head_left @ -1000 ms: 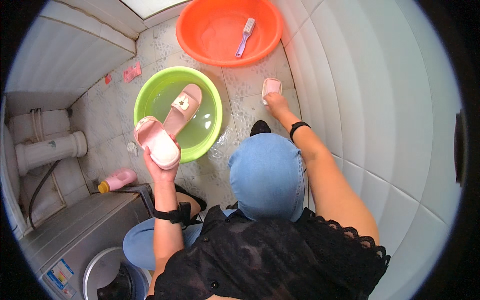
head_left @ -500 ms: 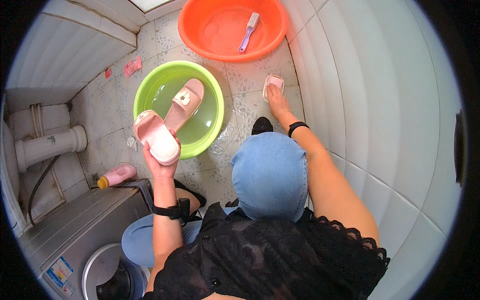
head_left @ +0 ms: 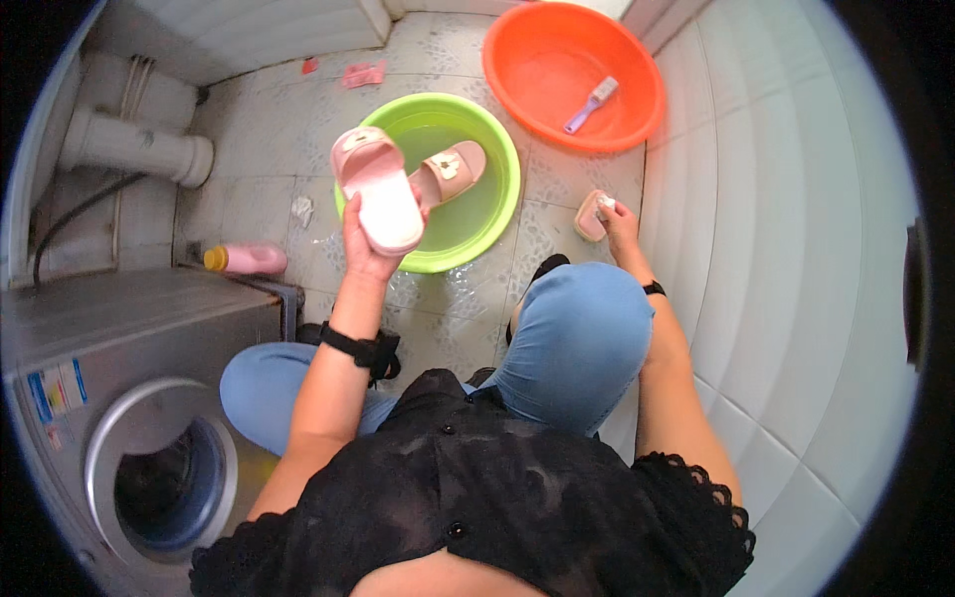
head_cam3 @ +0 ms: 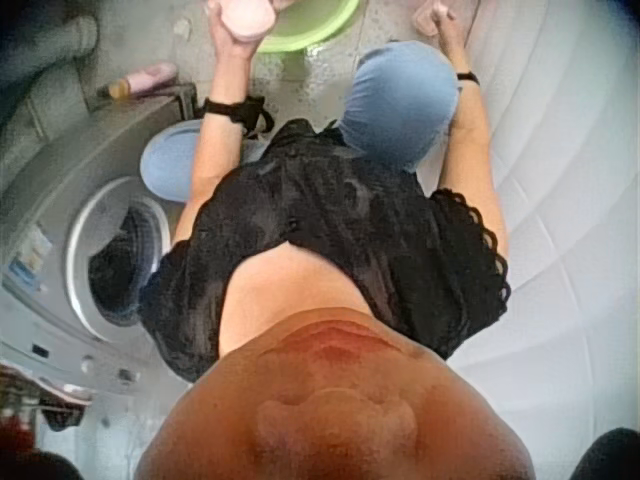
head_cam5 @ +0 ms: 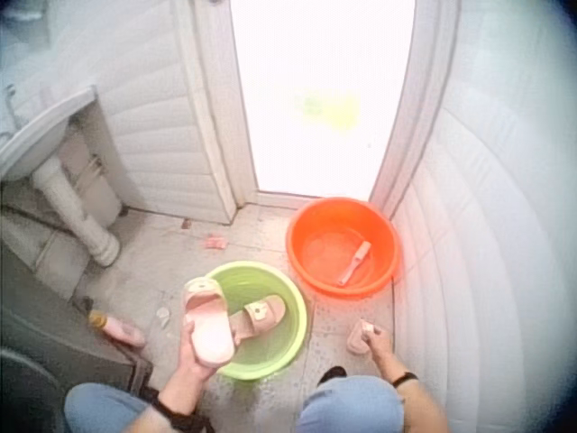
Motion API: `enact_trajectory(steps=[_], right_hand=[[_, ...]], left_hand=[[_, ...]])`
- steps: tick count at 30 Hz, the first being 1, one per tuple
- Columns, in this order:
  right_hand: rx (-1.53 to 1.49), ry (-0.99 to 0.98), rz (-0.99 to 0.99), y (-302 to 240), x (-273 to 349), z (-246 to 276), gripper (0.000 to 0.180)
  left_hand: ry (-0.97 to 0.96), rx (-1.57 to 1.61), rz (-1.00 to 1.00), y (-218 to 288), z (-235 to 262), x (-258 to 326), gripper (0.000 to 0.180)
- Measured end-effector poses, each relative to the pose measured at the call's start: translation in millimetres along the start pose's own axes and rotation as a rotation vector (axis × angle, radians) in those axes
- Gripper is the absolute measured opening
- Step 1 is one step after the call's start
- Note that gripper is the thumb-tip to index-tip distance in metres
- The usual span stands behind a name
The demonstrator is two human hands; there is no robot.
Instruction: The person washes yellow sandals and pink sandals using a cloth and soapy water in a bucket.
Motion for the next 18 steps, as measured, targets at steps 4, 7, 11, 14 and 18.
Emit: enact_trajectory(steps=[4, 7, 11, 14, 18], right_hand=[[-0.315, -0.280, 0.167, -143, 6, -50, 0.031], [-0.038, -0.517, 0.444, -297, 59, -110, 0.037], [0.388, -0.660, 0.850, -388, 122, -218, 0.044], [0.524, -0.946, 1.050, -394, 199, -309, 0.045], [0.696, -1.058, 1.165, -353, 249, -352, 0.054]], left_hand=[[-0.123, 0.045, -0.030, 10, -1, 7, 0.071], [-0.189, 0.017, -0.051, 10, -10, 15, 0.069], [-0.189, -0.010, -0.070, 7, -8, 12, 0.068], [-0.273, -0.026, -0.119, 12, -16, 21, 0.067], [-0.334, 0.020, -0.226, 41, -15, 41, 0.060]])
Point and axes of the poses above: each hand's wrist, its own x-axis away from the middle knuckle, its own z-axis out of the back of the hand, y = z × x, the point moved 9 cm from there along -x, towards the middle knuckle, and after that the axes turned 10 degrees about z, right-handed, at the moved point
